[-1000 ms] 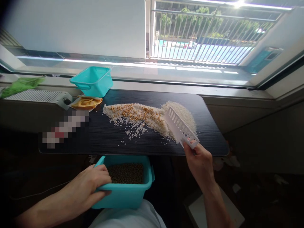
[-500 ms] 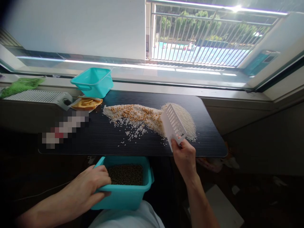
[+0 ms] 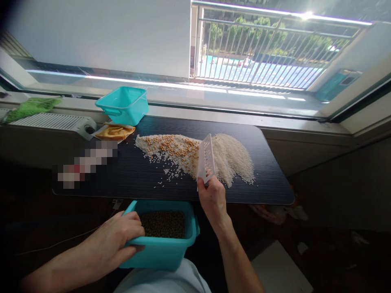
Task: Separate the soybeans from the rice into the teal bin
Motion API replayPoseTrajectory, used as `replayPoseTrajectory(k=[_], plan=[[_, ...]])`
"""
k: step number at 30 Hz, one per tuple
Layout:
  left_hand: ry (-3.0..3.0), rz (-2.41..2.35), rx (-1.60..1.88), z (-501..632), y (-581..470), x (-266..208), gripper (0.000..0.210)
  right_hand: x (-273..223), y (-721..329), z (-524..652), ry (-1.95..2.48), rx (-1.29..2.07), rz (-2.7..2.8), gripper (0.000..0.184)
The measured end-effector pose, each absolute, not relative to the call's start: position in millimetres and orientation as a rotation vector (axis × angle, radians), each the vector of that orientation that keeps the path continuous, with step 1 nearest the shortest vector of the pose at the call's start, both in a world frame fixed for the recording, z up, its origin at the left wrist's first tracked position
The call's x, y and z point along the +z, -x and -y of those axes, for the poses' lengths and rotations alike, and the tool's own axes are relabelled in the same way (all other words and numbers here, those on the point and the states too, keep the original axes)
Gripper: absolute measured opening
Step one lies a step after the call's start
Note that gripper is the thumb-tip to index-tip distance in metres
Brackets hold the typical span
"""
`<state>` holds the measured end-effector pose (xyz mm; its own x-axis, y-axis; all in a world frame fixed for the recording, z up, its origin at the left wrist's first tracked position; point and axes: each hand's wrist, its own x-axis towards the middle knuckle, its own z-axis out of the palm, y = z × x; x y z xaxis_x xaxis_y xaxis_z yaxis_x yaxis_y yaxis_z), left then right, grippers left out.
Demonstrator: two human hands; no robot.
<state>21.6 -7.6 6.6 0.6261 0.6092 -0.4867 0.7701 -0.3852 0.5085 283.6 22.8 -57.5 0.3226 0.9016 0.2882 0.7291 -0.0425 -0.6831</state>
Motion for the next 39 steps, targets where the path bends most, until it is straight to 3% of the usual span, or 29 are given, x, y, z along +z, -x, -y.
replayPoseTrajectory(k=[11,33,39], plan=[[-2.105,-1.069,-0.284,8.9,-30.8,7.3,0.019,-40.8,-299.2,-22.8,1.852,0.208,1.492,0.038],[-2.117,-1.021,-0.297,8.6,-36.4,14.9,0.017,-26.5,-340.2,34.1,1.678,0.364,1.574,0.019],[-2.127,-1.026,-0.286,8.6,-35.0,16.2,0.015,-37.6,-347.5,25.7,1.712,0.345,1.571,0.026]])
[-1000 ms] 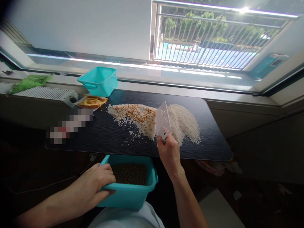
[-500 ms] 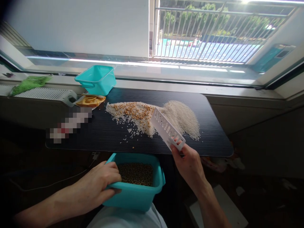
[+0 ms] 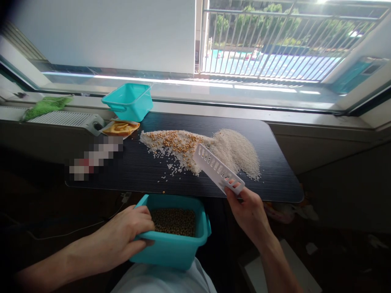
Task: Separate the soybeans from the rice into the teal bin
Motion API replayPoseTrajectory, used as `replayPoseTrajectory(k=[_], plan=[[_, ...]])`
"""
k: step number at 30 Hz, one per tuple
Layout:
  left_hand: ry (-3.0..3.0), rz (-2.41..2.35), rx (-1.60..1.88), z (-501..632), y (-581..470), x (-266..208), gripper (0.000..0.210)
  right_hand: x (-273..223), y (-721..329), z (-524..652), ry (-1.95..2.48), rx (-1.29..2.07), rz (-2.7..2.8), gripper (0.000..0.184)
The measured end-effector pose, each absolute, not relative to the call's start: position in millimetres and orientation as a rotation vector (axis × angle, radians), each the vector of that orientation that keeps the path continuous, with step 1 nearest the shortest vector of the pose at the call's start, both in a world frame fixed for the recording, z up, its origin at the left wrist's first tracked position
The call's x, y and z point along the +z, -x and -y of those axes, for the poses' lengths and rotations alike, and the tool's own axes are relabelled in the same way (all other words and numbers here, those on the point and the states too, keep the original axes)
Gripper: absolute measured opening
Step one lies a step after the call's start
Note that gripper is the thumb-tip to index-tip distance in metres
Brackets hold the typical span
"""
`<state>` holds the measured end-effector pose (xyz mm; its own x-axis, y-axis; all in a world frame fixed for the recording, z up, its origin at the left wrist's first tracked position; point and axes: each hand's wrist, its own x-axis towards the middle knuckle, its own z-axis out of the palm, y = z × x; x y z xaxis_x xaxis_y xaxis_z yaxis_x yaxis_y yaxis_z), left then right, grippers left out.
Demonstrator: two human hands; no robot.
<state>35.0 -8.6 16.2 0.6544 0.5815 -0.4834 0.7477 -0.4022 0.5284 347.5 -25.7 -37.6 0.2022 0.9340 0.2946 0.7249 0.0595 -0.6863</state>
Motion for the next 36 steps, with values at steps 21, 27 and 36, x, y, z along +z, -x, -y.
replayPoseTrajectory(k=[21,27,36], plan=[[-2.150,-1.065,-0.303,10.3,-29.4,14.7,0.017,-34.0,-346.0,29.5,1.636,0.492,1.725,0.025],[-2.173,-1.063,-0.305,10.1,-29.3,13.2,0.016,-37.7,-347.9,29.7,1.669,0.500,1.692,0.025],[-2.167,-1.062,-0.298,9.6,-29.8,13.8,0.017,-25.4,-343.7,35.7,1.612,0.524,1.761,0.024]])
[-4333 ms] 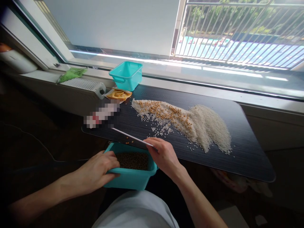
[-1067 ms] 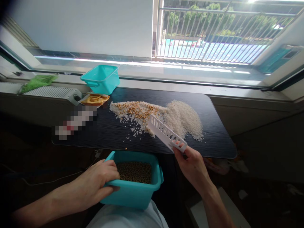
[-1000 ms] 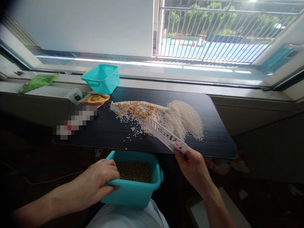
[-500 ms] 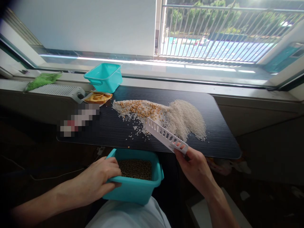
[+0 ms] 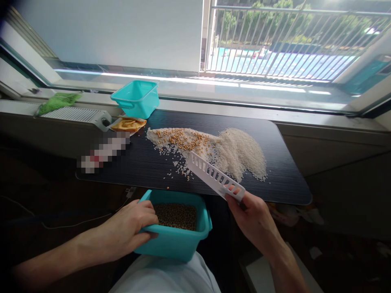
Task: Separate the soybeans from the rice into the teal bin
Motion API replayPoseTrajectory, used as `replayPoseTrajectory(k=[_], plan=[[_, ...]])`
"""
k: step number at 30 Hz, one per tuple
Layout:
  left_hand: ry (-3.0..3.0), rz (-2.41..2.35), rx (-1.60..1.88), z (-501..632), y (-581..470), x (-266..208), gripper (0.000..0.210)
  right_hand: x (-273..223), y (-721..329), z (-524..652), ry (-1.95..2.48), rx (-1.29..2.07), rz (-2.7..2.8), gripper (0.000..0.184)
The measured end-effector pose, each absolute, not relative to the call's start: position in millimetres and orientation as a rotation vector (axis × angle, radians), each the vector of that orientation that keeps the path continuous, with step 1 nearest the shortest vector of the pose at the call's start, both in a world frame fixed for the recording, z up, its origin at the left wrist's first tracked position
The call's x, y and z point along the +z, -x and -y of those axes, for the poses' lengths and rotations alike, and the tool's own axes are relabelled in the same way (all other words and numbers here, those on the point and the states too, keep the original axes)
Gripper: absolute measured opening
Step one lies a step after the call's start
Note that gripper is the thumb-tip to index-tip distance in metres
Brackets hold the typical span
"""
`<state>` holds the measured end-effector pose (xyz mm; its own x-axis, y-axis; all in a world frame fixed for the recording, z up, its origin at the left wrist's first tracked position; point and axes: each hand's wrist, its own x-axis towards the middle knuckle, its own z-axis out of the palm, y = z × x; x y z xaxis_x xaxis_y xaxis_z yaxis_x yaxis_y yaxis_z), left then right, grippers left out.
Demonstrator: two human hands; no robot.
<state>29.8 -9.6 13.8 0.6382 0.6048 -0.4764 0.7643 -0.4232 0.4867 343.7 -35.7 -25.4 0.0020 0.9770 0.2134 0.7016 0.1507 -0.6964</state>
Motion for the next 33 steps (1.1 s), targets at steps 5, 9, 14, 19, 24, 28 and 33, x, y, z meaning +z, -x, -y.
replayPoseTrajectory(k=[5,9,14,19,24,28,33], plan=[[-2.170,-1.065,-0.286,10.8,-28.8,12.4,0.016,-26.4,-346.1,43.6,1.620,0.529,1.782,0.023],[-2.161,-1.068,-0.291,10.1,-28.4,12.0,0.015,-21.7,-341.7,50.4,1.585,0.521,1.827,0.021],[-2.158,-1.062,-0.281,9.3,-27.9,12.2,0.015,-19.9,-334.1,47.2,1.563,0.517,1.847,0.022],[-2.160,-1.083,-0.302,10.3,-24.6,12.7,0.013,-20.6,-330.7,40.8,1.539,0.553,1.889,0.020],[-2.167,-1.103,-0.315,10.3,-19.5,15.0,0.014,-19.3,-325.4,35.4,1.502,0.593,1.914,0.019],[-2.155,-1.130,-0.330,9.6,-15.2,16.6,0.015,-22.0,-313.1,19.8,1.439,0.629,1.940,0.022],[-2.135,-1.171,-0.319,9.3,-8.3,17.0,0.017,-25.1,-294.1,-6.5,1.353,0.689,2.004,0.025]])
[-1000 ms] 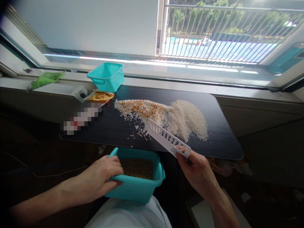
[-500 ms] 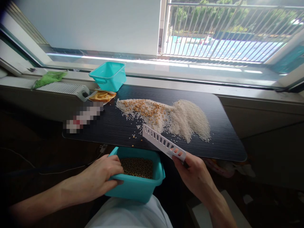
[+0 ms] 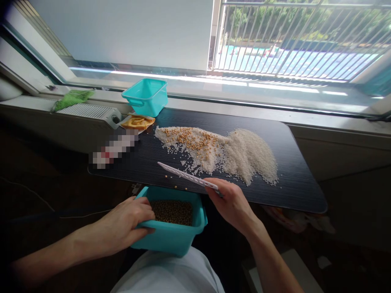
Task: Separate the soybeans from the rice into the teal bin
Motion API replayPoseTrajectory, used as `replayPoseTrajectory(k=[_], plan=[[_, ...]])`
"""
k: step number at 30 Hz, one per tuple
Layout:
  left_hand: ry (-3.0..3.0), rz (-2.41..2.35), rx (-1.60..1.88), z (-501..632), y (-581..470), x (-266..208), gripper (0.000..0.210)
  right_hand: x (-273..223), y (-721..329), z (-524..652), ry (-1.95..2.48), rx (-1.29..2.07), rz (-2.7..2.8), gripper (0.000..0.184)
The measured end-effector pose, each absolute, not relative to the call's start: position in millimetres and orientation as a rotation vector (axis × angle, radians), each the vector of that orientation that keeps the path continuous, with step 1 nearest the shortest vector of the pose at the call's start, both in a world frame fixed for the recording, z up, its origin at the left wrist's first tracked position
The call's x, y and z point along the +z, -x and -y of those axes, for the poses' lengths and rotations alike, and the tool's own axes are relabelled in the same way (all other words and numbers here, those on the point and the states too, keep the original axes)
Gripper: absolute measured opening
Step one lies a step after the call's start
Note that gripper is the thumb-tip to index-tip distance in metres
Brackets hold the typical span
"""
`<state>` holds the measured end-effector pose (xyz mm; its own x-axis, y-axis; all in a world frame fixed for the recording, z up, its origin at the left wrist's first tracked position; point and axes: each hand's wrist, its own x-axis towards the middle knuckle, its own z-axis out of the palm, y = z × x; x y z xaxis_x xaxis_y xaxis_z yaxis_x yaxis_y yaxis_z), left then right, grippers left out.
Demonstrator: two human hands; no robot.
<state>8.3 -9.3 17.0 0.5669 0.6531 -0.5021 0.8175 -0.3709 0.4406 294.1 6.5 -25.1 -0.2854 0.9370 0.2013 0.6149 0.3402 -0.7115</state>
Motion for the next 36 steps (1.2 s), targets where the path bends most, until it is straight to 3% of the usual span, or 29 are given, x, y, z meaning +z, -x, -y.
replayPoseTrajectory(k=[13,22,36], plan=[[-2.111,-1.208,-0.324,9.7,0.9,16.1,0.016,0.2,-305.4,-3.6,1.299,0.851,2.138,0.025],[-2.112,-1.154,-0.294,8.3,-11.5,14.7,0.015,-17.5,-322.3,25.1,1.350,0.771,2.043,0.025],[-2.099,-1.114,-0.256,6.6,-21.9,9.4,0.017,-38.1,-332.1,-45.4,1.481,0.467,1.889,0.027]])
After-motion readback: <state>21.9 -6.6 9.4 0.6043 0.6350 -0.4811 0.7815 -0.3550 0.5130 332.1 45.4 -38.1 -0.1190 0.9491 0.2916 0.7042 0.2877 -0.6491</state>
